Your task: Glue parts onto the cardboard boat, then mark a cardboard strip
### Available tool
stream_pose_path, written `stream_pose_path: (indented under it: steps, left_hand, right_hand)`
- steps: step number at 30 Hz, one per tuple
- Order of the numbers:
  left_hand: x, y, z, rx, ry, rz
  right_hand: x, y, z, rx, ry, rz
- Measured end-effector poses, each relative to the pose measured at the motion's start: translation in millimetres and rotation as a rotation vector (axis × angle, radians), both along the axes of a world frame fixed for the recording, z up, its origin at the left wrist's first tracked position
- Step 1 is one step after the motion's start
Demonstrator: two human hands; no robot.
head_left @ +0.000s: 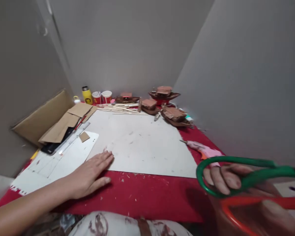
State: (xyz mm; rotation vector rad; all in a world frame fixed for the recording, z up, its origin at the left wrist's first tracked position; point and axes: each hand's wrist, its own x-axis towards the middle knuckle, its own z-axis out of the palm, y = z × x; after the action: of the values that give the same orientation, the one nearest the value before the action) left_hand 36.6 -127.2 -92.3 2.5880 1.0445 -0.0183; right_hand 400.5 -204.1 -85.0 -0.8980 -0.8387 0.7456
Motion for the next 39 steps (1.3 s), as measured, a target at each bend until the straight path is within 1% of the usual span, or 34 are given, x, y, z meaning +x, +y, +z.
stream_pose_path:
  steps: [2, 4, 6, 9, 12, 15, 19, 21, 24, 26, 28, 35, 39]
  left_hand:
    - [8.9, 23.1, -13.7, 0.091, 0.027, -0.034]
    - [24.0, 40.7, -21.5, 0.121, 0.069, -0.087]
    - [43.5, 53.7, -24.1, 0.107, 0.089, -0.148]
    - [79.4, 70.6, -24.2, 0.083, 0.061, -0.236]
    - [119.7, 90.3, -25.5, 0.083, 0.047, -0.285]
    - [159.3, 114.4, -28.3, 0.099, 0.038, -0.269]
    - [205.1, 149.8, -30.6, 0.146, 0.039, -0.159]
    - [223.0, 165.7, -30.7, 0.174, 0.039, -0.121]
    - [239.6, 181.0, -30.3, 0.199, 0.032, -0.122]
    - [243.0, 183.0, -30.1, 0.206, 0.024, -0.154]
    - [241.3, 178.2, -30.4, 0.208, 0.015, -0.196]
    - [224.0, 140.4, -31.8, 0.189, 0.006, -0.328]
    - [221.6, 125.7, -29.4, 0.174, 0.009, -0.349]
  right_hand:
    - [-8.1, 0.4, 8.5, 0.082, 0.023, 0.022]
    - [-14.8, 1.7, 8.4, 0.092, 0.037, 0.081]
    - [-18.5, 3.3, 1.4, 0.077, 0.033, 0.128]
    - [-19.4, 6.2, -13.5, 0.094, 0.008, 0.149]
    - [-17.4, 8.9, -23.6, 0.094, 0.003, 0.172]
    - [-14.8, 10.6, -27.7, 0.099, 0.007, 0.187]
    - [-13.7, 11.3, -29.5, 0.085, 0.032, 0.177]
    - [-14.4, 11.4, -29.4, 0.085, 0.061, 0.166]
    - [-15.9, 11.5, -27.9, 0.082, 0.089, 0.137]
    - [-16.8, 11.8, -26.7, 0.083, 0.097, 0.135]
    - [-17.6, 12.3, -26.1, 0.100, 0.102, 0.143]
    - [-19.3, 12.8, -26.9, 0.128, 0.094, 0.136]
    - [-18.5, 11.5, -27.4, 0.110, 0.094, 0.135]
